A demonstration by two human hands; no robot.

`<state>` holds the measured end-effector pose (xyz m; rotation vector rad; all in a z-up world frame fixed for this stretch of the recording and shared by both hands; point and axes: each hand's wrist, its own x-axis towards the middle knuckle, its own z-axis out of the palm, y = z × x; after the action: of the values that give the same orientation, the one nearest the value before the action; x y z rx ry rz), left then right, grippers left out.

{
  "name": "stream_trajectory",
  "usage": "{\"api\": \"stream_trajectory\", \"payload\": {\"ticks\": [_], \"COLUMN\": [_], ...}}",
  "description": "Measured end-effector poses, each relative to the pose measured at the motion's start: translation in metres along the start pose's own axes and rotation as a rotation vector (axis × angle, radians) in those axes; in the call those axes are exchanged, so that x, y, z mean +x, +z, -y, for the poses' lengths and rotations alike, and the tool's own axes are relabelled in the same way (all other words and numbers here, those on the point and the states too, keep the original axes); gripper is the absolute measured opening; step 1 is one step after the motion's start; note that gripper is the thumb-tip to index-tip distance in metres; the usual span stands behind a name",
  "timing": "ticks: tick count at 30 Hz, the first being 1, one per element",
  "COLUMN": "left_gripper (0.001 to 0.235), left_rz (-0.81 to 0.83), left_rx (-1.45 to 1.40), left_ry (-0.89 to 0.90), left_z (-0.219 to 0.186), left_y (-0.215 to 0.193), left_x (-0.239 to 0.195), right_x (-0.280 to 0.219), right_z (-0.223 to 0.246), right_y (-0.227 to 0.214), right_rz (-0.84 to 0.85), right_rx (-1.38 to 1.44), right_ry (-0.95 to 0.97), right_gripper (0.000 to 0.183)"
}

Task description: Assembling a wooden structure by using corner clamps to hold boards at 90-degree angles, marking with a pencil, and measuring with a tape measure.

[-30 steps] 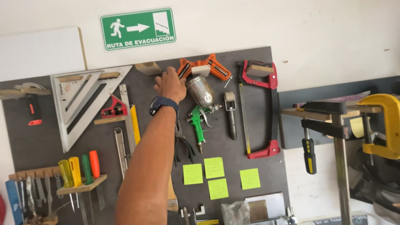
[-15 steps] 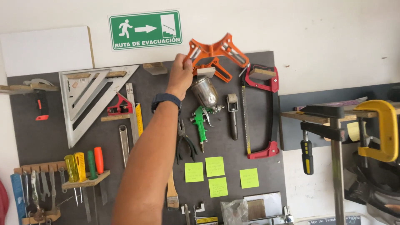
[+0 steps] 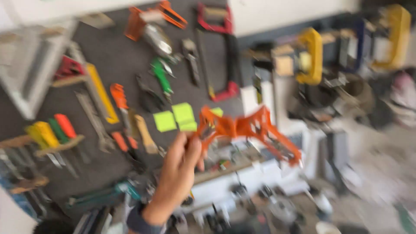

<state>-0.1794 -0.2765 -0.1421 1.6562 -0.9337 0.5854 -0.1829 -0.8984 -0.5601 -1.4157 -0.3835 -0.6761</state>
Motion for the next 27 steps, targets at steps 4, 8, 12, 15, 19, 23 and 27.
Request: {"api": "stream_trajectory", "payload": {"ticks": [4, 8, 12, 15, 19, 23, 27], "left_gripper": [0.032, 0.036, 0.024, 0.041, 0.091, 0.079, 0.075], "left_rz": [0.143, 0.26, 0.42, 0.637, 0.7, 0.966, 1.084], "left_rx": [-0.373, -0.508, -0.635, -0.528, -0.114, -0.109, -0.246], "left_ry": [-0.404, -0.545, -0.707, -0.663, -0.09, 0.084, 0.077], "left_z": [0.019, 0.005, -0.026, -0.033, -0.051, -0.069, -0.081], "left_y": [0.108, 0.203, 0.245, 0.248, 0.232, 0.228, 0.21], "left_x": [-0.141, -0.249, -0.311, -0.343, -0.374, -0.421, -0.455], "right_x": [-0.199, -0.26, -0.269, -0.306, -0.369, -0.421, -0.466], "right_z": [0.148, 0.271, 0.324, 0.346, 0.368, 0.384, 0.396], "right_y": [0.087, 0.176, 0.224, 0.244, 0.283, 0.34, 0.373], "right_rz": [-0.176, -0.367, -0.387, -0.629, -0.633, -0.627, -0.68], "right_rx": [-0.096, -0.187, -0.059, -0.269, -0.517, -0.492, -0.336], "right_ry": [0.276, 0.471, 0.463, 0.616, 0.671, 0.648, 0.684], "right_gripper": [0.087, 0.088, 0.05, 0.049, 0.047, 0.044, 0.061]}}
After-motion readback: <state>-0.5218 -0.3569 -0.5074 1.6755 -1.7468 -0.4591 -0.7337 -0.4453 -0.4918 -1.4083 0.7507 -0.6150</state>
